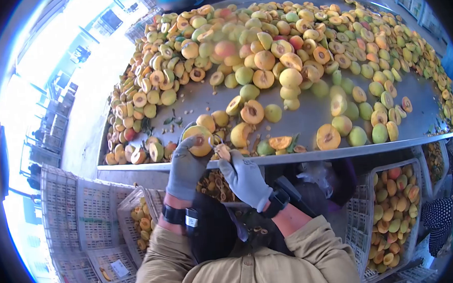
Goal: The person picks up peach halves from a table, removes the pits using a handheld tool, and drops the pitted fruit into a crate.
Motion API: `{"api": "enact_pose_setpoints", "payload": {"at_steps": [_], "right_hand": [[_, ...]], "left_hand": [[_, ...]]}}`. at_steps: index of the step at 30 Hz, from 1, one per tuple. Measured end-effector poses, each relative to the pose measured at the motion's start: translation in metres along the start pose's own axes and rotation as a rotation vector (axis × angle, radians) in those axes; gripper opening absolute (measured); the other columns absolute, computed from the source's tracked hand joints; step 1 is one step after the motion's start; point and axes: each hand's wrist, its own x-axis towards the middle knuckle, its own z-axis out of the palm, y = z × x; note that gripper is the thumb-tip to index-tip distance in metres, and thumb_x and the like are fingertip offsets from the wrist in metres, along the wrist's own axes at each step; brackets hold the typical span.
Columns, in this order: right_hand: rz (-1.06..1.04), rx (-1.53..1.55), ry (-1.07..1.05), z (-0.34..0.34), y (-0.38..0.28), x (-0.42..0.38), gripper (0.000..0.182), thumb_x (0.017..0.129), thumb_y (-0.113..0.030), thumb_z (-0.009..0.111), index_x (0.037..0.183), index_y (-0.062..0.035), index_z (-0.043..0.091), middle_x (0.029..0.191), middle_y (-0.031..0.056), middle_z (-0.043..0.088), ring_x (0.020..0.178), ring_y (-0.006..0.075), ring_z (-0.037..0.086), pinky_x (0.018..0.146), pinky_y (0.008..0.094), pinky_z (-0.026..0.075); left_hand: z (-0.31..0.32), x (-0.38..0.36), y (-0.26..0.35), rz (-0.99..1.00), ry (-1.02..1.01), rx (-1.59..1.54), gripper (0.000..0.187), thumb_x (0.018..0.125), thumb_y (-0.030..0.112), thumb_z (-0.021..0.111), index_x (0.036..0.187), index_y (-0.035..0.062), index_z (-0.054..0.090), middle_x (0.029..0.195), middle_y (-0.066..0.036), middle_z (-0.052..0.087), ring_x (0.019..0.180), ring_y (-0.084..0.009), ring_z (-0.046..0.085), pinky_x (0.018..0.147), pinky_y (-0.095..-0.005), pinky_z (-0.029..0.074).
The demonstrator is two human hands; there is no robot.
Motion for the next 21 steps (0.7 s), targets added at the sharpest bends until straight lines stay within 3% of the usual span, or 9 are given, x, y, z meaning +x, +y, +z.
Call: {"api": "enact_pose_setpoints", "payload": {"at_steps": [3,4,7,11,13,15,18,21], "right_hand": [[0.027,-0.172,-0.054,0.010,0.005,-0.006,0.023,0.091,-0.022,0.053,0.089,0.0008,0.049,0.069,0.0241,0.057,0.066,0.0417,0.057,0.053,0.0439,0.043],[0.024,-0.208,-0.049,0.012,0.004,-0.007,0.023,0.090,-0.022,0.053,0.089,0.0008,0.048,0.069,0.0239,0.057,0.065,0.0415,0.057,0.053,0.0437,0.043],[0.025,-0.258,-0.039,0.018,0.003,-0.007,0.023,0.090,-0.021,0.053,0.091,0.0007,0.048,0.068,0.0233,0.057,0.063,0.0411,0.057,0.052,0.0439,0.044],[0.051,-0.278,-0.073,0.026,0.001,-0.005,0.023,0.091,-0.022,0.052,0.093,0.0010,0.047,0.069,0.0233,0.057,0.065,0.0414,0.057,0.053,0.0441,0.044],[0.047,-0.265,-0.090,0.032,0.002,-0.004,0.024,0.091,-0.022,0.051,0.095,0.0015,0.047,0.070,0.0234,0.057,0.066,0.0416,0.058,0.054,0.0442,0.045],[0.023,-0.237,-0.083,0.036,0.001,-0.004,0.024,0.091,-0.021,0.051,0.096,0.0020,0.048,0.072,0.0231,0.057,0.067,0.0417,0.058,0.056,0.0443,0.045],[0.086,-0.219,-0.174,0.038,-0.004,-0.004,0.025,0.090,-0.020,0.051,0.099,0.0030,0.049,0.076,0.0236,0.058,0.072,0.0409,0.058,0.059,0.0433,0.046],[-0.052,-0.161,-0.081,0.047,0.006,-0.008,0.025,0.090,-0.024,0.051,0.094,0.0003,0.050,0.071,0.0217,0.057,0.066,0.0404,0.058,0.057,0.0446,0.046]], "left_hand": [[0.008,-0.014,-0.020,-0.029,0.012,-0.185,0.044,0.093,0.040,0.047,0.123,0.0092,0.046,0.110,-0.010,0.055,0.099,-0.0230,0.056,0.088,-0.0378,0.048],[0.015,-0.016,-0.025,0.063,0.036,-0.064,0.054,0.091,0.052,0.042,0.127,0.0114,0.043,0.111,-0.009,0.054,0.100,-0.0208,0.055,0.087,-0.0350,0.047],[0.019,-0.022,-0.027,0.135,0.014,-0.008,0.056,0.092,0.054,0.039,0.130,0.0118,0.039,0.112,-0.007,0.053,0.101,-0.0202,0.054,0.088,-0.0356,0.047],[0.009,-0.023,-0.029,0.265,0.132,0.266,0.057,0.092,0.055,0.036,0.127,0.0109,0.040,0.103,-0.008,0.056,0.088,-0.0189,0.058,0.077,-0.0316,0.051],[0.004,-0.020,-0.032,0.332,0.182,0.293,0.054,0.093,0.053,0.037,0.123,0.0086,0.043,0.102,-0.009,0.056,0.085,-0.0172,0.058,0.075,-0.0297,0.051],[0.006,-0.021,-0.034,0.372,0.198,0.238,0.052,0.094,0.049,0.039,0.120,0.0047,0.046,0.106,-0.009,0.055,0.094,-0.0152,0.056,0.083,-0.0284,0.048],[0.005,-0.022,-0.034,0.398,0.243,0.200,0.047,0.093,0.045,0.044,0.113,0.0035,0.052,0.099,-0.007,0.058,0.088,-0.0125,0.057,0.080,-0.0266,0.049],[0.000,-0.022,-0.032,0.463,0.287,0.282,0.045,0.092,0.044,0.047,0.109,0.0027,0.056,0.096,-0.005,0.059,0.085,-0.0104,0.056,0.077,-0.0253,0.048]]}}
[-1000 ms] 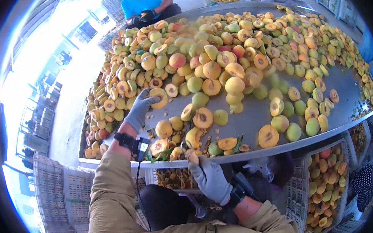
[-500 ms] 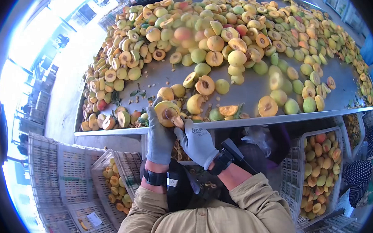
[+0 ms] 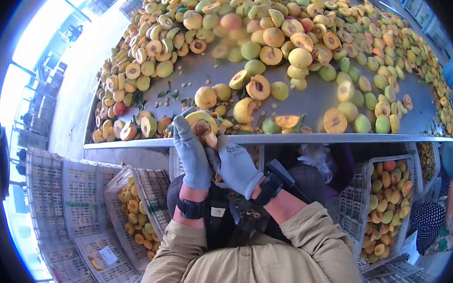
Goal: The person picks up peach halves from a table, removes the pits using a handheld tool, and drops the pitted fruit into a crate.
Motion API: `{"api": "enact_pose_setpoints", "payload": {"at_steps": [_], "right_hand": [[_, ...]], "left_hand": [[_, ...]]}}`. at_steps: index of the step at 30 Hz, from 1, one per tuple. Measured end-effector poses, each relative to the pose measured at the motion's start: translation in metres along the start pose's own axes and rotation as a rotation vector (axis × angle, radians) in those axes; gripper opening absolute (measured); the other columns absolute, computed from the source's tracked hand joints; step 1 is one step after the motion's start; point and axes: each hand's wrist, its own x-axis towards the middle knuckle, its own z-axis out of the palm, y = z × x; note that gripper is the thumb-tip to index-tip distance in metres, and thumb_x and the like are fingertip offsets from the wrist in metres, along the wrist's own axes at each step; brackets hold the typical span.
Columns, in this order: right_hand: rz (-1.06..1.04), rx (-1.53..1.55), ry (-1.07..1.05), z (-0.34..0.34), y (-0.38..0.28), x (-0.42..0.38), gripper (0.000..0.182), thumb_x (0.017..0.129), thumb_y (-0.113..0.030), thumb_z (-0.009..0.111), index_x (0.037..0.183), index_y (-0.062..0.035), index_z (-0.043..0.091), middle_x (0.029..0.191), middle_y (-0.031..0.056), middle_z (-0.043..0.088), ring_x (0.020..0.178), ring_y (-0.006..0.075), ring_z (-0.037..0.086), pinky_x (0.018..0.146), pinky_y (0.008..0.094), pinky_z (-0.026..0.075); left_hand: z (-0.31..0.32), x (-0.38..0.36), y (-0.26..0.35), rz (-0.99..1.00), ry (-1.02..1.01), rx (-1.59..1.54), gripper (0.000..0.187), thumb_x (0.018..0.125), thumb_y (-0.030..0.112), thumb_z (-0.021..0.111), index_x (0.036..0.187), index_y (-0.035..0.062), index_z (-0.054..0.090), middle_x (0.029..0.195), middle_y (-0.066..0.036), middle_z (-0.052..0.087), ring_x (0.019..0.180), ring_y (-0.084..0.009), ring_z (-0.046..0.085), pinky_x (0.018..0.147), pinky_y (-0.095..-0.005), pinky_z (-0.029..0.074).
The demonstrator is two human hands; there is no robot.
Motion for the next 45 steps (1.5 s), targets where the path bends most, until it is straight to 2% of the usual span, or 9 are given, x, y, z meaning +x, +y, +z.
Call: {"api": "enact_pose_setpoints", "payload": {"at_steps": [6,12,22,27,32,39,40,42,45], "right_hand": [[-0.031,0.357,-0.093,-0.003,-0.004,0.000,0.026,0.091,-0.023,0.051,0.096,0.0020,0.049,0.069,0.0142,0.057,0.061,0.0318,0.059,0.053,0.0374,0.046],[0.681,1.081,-0.708,-0.042,-0.020,0.007,0.033,0.093,-0.036,0.049,0.089,-0.0038,0.048,0.059,-0.0012,0.046,0.039,0.0059,0.041,0.035,0.0218,0.033],[0.916,1.404,-0.855,-0.036,-0.025,0.000,0.039,0.092,-0.045,0.049,0.090,-0.0059,0.051,0.055,-0.0042,0.038,0.035,0.0049,0.033,0.032,0.0205,0.028],[0.915,1.835,-0.804,-0.008,-0.029,-0.005,0.037,0.092,-0.043,0.049,0.093,-0.0057,0.054,0.055,-0.0045,0.040,0.035,0.0037,0.034,0.031,0.0186,0.028],[0.849,1.557,-0.799,-0.010,-0.032,-0.003,0.041,0.091,-0.046,0.049,0.092,-0.0056,0.053,0.055,-0.0037,0.040,0.035,0.0041,0.035,0.032,0.0187,0.029],[0.626,0.665,-0.658,-0.001,-0.016,-0.016,0.031,0.090,-0.038,0.053,0.085,-0.0077,0.051,0.063,-0.0022,0.047,0.044,0.0061,0.047,0.039,0.0205,0.039],[0.185,0.099,-0.607,0.015,0.013,-0.023,0.024,0.090,-0.032,0.052,0.093,-0.0083,0.055,0.067,0.0032,0.055,0.052,0.0152,0.057,0.046,0.0288,0.046],[0.009,-0.555,-0.810,0.030,0.053,-0.042,0.029,0.088,-0.026,0.047,0.101,-0.0036,0.059,0.084,0.0159,0.065,0.080,0.0336,0.063,0.070,0.0444,0.050],[0.054,-0.601,-0.780,0.037,0.063,-0.042,0.030,0.088,-0.027,0.044,0.109,-0.0120,0.059,0.089,0.0159,0.065,0.084,0.0324,0.063,0.071,0.0443,0.050]], "left_hand": [[-0.010,0.004,0.002,0.118,-0.054,0.140,0.044,0.092,0.043,0.050,0.102,0.0014,0.061,0.090,-0.001,0.060,0.081,-0.0073,0.053,0.073,-0.0218,0.045],[-0.021,0.006,0.015,0.062,-0.239,0.149,0.042,0.091,0.042,0.053,0.100,0.0021,0.062,0.088,-0.001,0.061,0.076,-0.0062,0.053,0.068,-0.0212,0.045],[-0.046,0.013,0.030,0.032,-0.469,0.380,0.049,0.090,0.049,0.050,0.102,0.0029,0.059,0.086,-0.004,0.062,0.072,-0.0107,0.059,0.066,-0.0238,0.049],[-0.038,-0.001,0.027,-0.116,-0.191,0.049,0.054,0.089,0.054,0.045,0.107,0.0038,0.056,0.085,-0.003,0.062,0.071,-0.0115,0.058,0.062,-0.0229,0.048],[-0.047,0.006,0.034,-0.195,0.270,-0.369,0.057,0.087,0.058,0.045,0.108,0.0047,0.052,0.095,-0.007,0.058,0.082,-0.0187,0.059,0.065,-0.0268,0.052],[-0.214,0.006,0.126,0.148,0.398,0.028,0.046,0.092,0.048,0.045,0.110,0.0049,0.051,0.103,-0.009,0.056,0.095,-0.0190,0.056,0.088,-0.0322,0.046],[-0.264,0.003,0.126,0.333,0.469,0.225,0.048,0.093,0.042,0.048,0.117,0.0014,0.048,0.111,-0.010,0.053,0.101,-0.0189,0.054,0.090,-0.0326,0.045],[-0.313,-0.015,0.147,0.363,0.583,0.726,0.052,0.092,0.034,0.051,0.127,-0.0033,0.041,0.118,-0.010,0.050,0.106,-0.0189,0.052,0.092,-0.0330,0.044],[-0.340,-0.019,0.161,0.264,0.483,0.518,0.049,0.091,0.024,0.054,0.128,-0.0044,0.041,0.115,-0.009,0.052,0.101,-0.0180,0.053,0.087,-0.0309,0.045]]}}
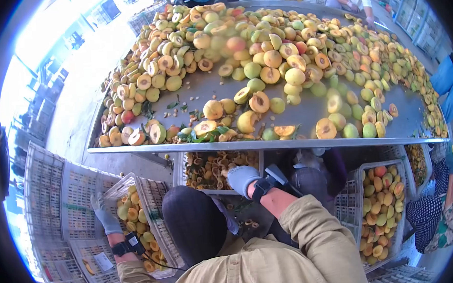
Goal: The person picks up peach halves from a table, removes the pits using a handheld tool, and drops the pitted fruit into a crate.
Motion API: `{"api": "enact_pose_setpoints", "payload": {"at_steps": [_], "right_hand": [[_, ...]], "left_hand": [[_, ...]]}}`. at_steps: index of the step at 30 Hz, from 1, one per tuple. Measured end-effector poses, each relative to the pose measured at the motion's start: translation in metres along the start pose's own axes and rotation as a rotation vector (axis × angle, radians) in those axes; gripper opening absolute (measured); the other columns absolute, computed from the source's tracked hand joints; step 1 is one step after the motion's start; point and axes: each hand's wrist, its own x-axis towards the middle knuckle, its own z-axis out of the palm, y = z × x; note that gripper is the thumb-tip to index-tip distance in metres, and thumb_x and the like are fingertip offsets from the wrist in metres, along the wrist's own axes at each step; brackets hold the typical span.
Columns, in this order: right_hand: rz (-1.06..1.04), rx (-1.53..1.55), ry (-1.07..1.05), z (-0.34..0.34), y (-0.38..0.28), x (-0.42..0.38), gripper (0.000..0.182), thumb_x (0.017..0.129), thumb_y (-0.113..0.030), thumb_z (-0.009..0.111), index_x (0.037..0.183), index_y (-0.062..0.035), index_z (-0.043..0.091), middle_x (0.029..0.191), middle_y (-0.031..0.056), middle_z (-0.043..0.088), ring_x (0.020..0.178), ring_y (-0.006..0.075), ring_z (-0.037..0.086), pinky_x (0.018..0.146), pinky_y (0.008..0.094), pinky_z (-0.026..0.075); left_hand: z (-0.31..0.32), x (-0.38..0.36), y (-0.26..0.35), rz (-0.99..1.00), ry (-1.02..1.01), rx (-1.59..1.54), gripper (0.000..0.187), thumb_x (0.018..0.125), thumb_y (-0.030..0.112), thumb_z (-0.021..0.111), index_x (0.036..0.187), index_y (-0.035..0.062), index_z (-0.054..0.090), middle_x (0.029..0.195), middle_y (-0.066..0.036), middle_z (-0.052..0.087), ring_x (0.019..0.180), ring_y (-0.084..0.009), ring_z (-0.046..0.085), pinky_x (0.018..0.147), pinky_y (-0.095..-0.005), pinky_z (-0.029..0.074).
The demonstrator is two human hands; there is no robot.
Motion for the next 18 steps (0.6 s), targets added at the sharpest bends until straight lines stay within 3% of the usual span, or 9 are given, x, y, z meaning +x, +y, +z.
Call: {"api": "enact_pose_setpoints", "payload": {"at_steps": [3,4,5,7,8,11,13,15,18], "right_hand": [[-0.108,0.100,0.060,-0.044,-0.019,-0.022,0.028,0.088,-0.029,0.045,0.105,-0.0112,0.060,0.086,0.0157,0.065,0.081,0.0333,0.063,0.070,0.0449,0.050],[-0.019,0.163,0.069,-0.082,-0.032,-0.033,0.032,0.089,-0.032,0.046,0.097,-0.0034,0.058,0.080,0.0188,0.063,0.078,0.0354,0.062,0.069,0.0459,0.048],[0.012,0.241,0.145,-0.092,-0.031,-0.034,0.032,0.089,-0.032,0.048,0.095,-0.0018,0.057,0.079,0.0200,0.063,0.077,0.0363,0.062,0.068,0.0462,0.048],[0.072,0.395,0.300,-0.104,-0.022,-0.032,0.034,0.089,-0.032,0.050,0.090,0.0014,0.055,0.078,0.0224,0.061,0.076,0.0382,0.061,0.066,0.0469,0.046],[0.042,0.557,0.459,-0.103,-0.013,-0.031,0.033,0.090,-0.031,0.052,0.089,0.0022,0.055,0.078,0.0240,0.060,0.074,0.0398,0.059,0.063,0.0447,0.046],[-0.004,1.022,0.626,-0.106,0.004,-0.032,0.034,0.091,-0.031,0.052,0.091,0.0026,0.055,0.075,0.0228,0.059,0.072,0.0390,0.060,0.062,0.0412,0.046],[-0.017,1.078,0.646,-0.105,0.010,-0.030,0.036,0.092,-0.033,0.050,0.095,0.0027,0.055,0.074,0.0217,0.058,0.071,0.0374,0.060,0.061,0.0399,0.045],[-0.064,0.979,0.685,-0.100,0.019,-0.029,0.035,0.092,-0.033,0.050,0.096,0.0021,0.055,0.074,0.0210,0.059,0.071,0.0367,0.061,0.062,0.0401,0.045],[0.073,1.162,0.593,-0.110,0.021,-0.041,0.034,0.092,-0.033,0.050,0.096,0.0005,0.054,0.073,0.0196,0.059,0.071,0.0354,0.061,0.060,0.0398,0.045]], "left_hand": [[0.047,0.019,0.017,0.074,-0.166,0.200,0.038,0.089,0.014,0.054,0.122,-0.0033,0.048,0.110,-0.009,0.055,0.095,-0.0157,0.054,0.082,-0.0276,0.046],[0.083,0.016,0.034,0.032,-0.214,0.164,0.035,0.087,0.010,0.054,0.119,-0.0025,0.051,0.106,-0.008,0.057,0.091,-0.0145,0.054,0.079,-0.0265,0.046],[0.125,0.009,0.051,-0.011,-0.263,0.128,0.032,0.085,0.006,0.053,0.116,-0.0017,0.055,0.103,-0.008,0.058,0.087,-0.0134,0.054,0.077,-0.0254,0.046],[0.202,0.016,0.055,0.115,-0.529,0.216,0.031,0.083,0.005,0.055,0.113,-0.0024,0.057,0.099,-0.006,0.061,0.084,-0.0119,0.055,0.076,-0.0238,0.046],[0.241,0.017,0.055,0.202,-0.610,0.277,0.030,0.082,0.005,0.056,0.111,-0.0003,0.059,0.099,-0.006,0.062,0.085,-0.0124,0.057,0.076,-0.0237,0.047],[0.356,0.021,0.040,0.381,-0.813,0.395,0.027,0.080,0.009,0.059,0.107,0.0067,0.063,0.103,-0.010,0.065,0.090,-0.0152,0.063,0.077,-0.0253,0.048],[0.424,0.020,0.034,0.357,-0.887,0.582,0.031,0.080,0.017,0.059,0.110,0.0110,0.061,0.108,-0.014,0.063,0.095,-0.0230,0.063,0.081,-0.0323,0.049],[0.481,0.031,0.004,0.505,-0.901,0.756,0.039,0.080,0.023,0.058,0.117,0.0116,0.056,0.108,-0.015,0.063,0.097,-0.0276,0.062,0.083,-0.0370,0.048],[0.545,0.023,-0.016,0.610,-0.914,0.905,0.048,0.081,0.028,0.056,0.125,0.0126,0.048,0.107,-0.018,0.062,0.099,-0.0328,0.059,0.084,-0.0426,0.046]]}}
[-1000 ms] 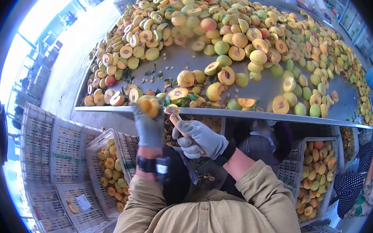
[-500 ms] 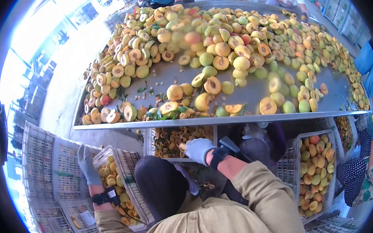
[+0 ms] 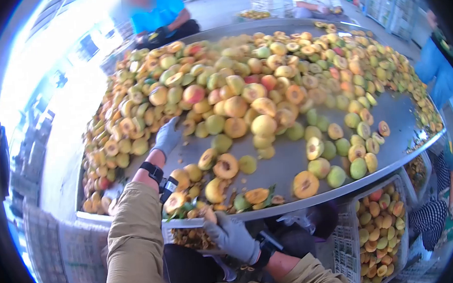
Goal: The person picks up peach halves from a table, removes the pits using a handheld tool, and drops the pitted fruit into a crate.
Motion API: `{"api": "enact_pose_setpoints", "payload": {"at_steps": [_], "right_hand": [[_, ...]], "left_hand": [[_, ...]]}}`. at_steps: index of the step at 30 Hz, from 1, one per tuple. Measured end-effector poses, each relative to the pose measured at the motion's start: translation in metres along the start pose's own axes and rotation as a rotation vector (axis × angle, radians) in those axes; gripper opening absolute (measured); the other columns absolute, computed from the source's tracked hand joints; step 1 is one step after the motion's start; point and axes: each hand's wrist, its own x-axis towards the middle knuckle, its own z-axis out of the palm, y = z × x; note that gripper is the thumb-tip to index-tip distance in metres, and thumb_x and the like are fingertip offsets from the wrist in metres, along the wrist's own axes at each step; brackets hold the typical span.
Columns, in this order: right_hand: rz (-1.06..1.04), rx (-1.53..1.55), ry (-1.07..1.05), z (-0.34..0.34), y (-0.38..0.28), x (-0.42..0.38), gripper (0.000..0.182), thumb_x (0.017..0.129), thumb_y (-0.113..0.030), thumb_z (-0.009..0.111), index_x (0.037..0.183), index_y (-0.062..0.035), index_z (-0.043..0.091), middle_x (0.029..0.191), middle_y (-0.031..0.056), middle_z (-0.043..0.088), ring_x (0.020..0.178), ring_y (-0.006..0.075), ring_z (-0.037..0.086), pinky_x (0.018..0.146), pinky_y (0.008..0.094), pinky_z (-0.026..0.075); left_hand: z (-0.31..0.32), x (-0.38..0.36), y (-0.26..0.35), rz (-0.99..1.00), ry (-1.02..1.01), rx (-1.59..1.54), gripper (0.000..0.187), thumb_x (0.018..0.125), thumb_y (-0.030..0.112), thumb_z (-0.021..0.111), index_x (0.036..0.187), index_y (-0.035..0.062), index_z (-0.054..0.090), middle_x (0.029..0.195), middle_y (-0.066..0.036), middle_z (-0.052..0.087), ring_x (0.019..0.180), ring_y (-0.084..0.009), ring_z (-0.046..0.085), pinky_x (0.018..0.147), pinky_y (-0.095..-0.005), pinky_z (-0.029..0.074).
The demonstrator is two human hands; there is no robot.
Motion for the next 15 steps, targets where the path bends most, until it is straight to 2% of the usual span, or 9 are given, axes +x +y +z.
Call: {"api": "enact_pose_setpoints", "payload": {"at_steps": [3,4,7,10,12,13,15], "right_hand": [[0.089,0.040,-0.017,-0.012,-0.009,-0.001,0.033,0.092,-0.033,0.050,0.097,-0.0006,0.054,0.072,0.0186,0.059,0.071,0.0341,0.061,0.060,0.0393,0.045],[0.092,0.060,-0.009,-0.013,-0.008,-0.001,0.033,0.092,-0.033,0.050,0.098,-0.0009,0.054,0.072,0.0183,0.059,0.071,0.0336,0.061,0.060,0.0393,0.044],[0.015,0.025,0.009,-0.016,-0.009,-0.002,0.033,0.092,-0.033,0.050,0.098,-0.0010,0.054,0.072,0.0175,0.060,0.071,0.0330,0.061,0.061,0.0391,0.044],[-0.071,-0.001,0.078,-0.016,-0.005,-0.004,0.033,0.092,-0.032,0.050,0.099,0.0003,0.054,0.072,0.0218,0.058,0.071,0.0378,0.060,0.058,0.0418,0.044],[-0.049,0.028,0.094,-0.014,-0.005,-0.009,0.032,0.092,-0.031,0.050,0.099,0.0010,0.053,0.071,0.0245,0.055,0.069,0.0415,0.058,0.056,0.0435,0.044],[-0.133,-0.002,0.141,-0.012,-0.001,-0.009,0.032,0.093,-0.030,0.049,0.099,0.0007,0.053,0.070,0.0237,0.056,0.069,0.0414,0.058,0.055,0.0431,0.043],[-0.090,0.008,0.082,-0.004,0.016,-0.007,0.030,0.094,-0.029,0.048,0.095,0.0008,0.053,0.071,0.0236,0.056,0.069,0.0413,0.058,0.054,0.0427,0.042]], "left_hand": [[0.027,0.022,0.010,-0.046,-0.099,0.009,0.052,0.080,0.032,0.057,0.127,0.0124,0.044,0.105,-0.021,0.061,0.098,-0.0350,0.059,0.083,-0.0438,0.047],[0.031,0.021,0.013,-0.004,-0.014,0.042,0.052,0.079,0.034,0.057,0.124,0.0113,0.046,0.104,-0.022,0.061,0.097,-0.0356,0.059,0.082,-0.0432,0.047],[0.016,0.006,0.019,0.043,-0.069,0.139,0.048,0.069,0.028,0.069,0.111,0.0086,0.057,0.101,-0.020,0.062,0.090,-0.0346,0.061,0.078,-0.0403,0.048],[-0.023,-0.024,0.032,0.068,-0.094,-0.138,0.040,0.069,0.022,0.072,0.104,0.0068,0.060,0.095,-0.013,0.065,0.082,-0.0287,0.064,0.068,-0.0347,0.050],[-0.061,-0.061,0.048,-0.108,-0.156,-0.585,0.037,0.072,0.020,0.071,0.104,0.0065,0.059,0.091,-0.007,0.065,0.078,-0.0231,0.064,0.063,-0.0297,0.050],[-0.080,-0.083,0.056,-0.206,-0.171,-0.808,0.035,0.074,0.019,0.071,0.105,0.0063,0.059,0.089,-0.005,0.065,0.076,-0.0202,0.064,0.061,-0.0272,0.050],[-0.102,-0.141,0.062,-0.309,-0.133,-1.197,0.031,0.079,0.013,0.066,0.108,0.0061,0.056,0.093,-0.004,0.062,0.080,-0.0164,0.063,0.061,-0.0249,0.051]]}}
